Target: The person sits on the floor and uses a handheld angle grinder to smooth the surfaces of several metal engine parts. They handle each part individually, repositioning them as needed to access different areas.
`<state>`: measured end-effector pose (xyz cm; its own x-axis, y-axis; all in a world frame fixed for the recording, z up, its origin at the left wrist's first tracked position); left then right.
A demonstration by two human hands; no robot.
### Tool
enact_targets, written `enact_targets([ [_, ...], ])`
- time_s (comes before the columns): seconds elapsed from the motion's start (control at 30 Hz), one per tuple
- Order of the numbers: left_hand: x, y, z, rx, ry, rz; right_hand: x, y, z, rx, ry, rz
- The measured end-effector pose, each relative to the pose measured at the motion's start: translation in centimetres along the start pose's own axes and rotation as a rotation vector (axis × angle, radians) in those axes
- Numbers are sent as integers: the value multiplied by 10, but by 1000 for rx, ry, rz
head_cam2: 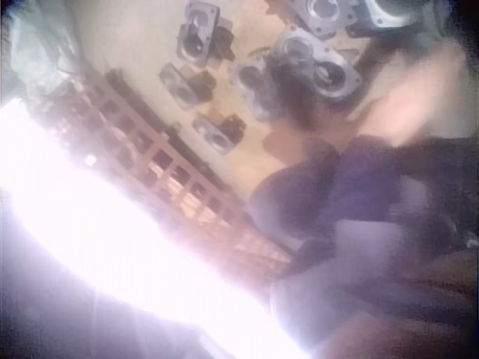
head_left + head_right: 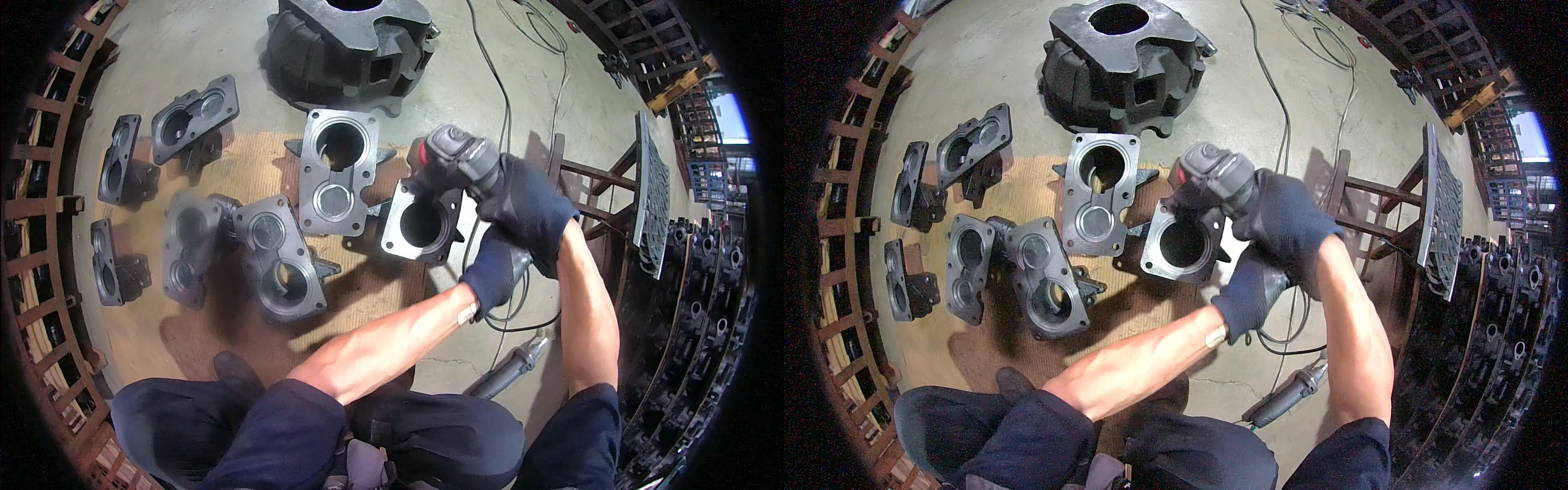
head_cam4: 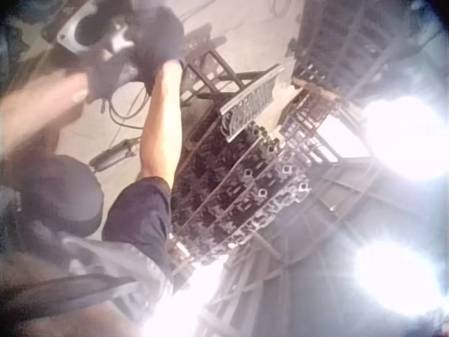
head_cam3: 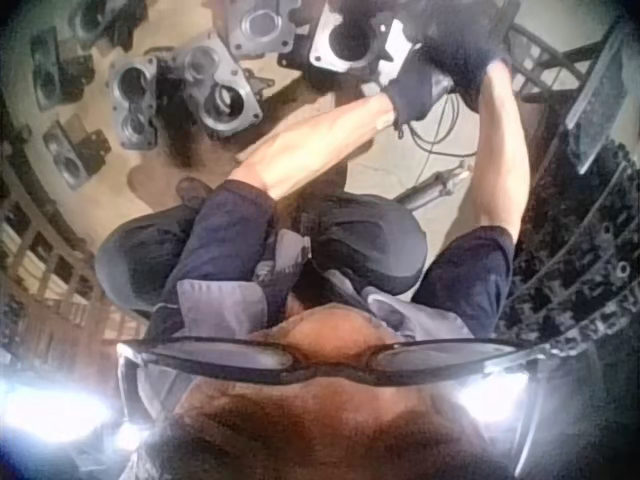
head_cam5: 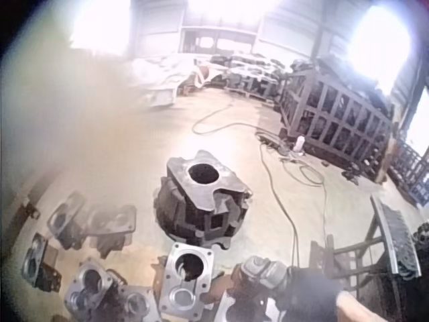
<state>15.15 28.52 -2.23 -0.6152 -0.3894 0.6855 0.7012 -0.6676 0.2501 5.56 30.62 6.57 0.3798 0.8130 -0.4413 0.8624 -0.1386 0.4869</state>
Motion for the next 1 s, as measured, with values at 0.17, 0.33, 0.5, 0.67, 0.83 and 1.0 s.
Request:
enact_targets([
  [0.17,-2,-4,9,-17,109,34,8,-2,-4,11,43,21],
  [0.33,-46,6,8,32,449,85,-4,16,8,-63,78,22],
  [0.5,-23,-9,9,27,309,13,7,-2,-4,-4,25,23],
  [0.67,9,-26,1,-25,-105,56,4,-21,-13,-12,25,-24],
  [0.83,1,12,8,55,272,-105,-3,-1,5,-42,27,-50],
  [1.0,-25,-10,-3,-18,79,17,3,-8,4,-19,-43,-60],
])
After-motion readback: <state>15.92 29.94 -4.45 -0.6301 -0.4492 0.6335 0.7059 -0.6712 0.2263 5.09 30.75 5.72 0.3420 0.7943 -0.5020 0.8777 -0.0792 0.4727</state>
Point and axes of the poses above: each hand's wrist, its own y-axis away from the middle knuckle, its own z-axis out of the palm, x = y × z, the point moved 8 cm from there along -y, towards the middle knuckle, and after that the axes turned 6 degrees about -y, right-handed, at the moved point
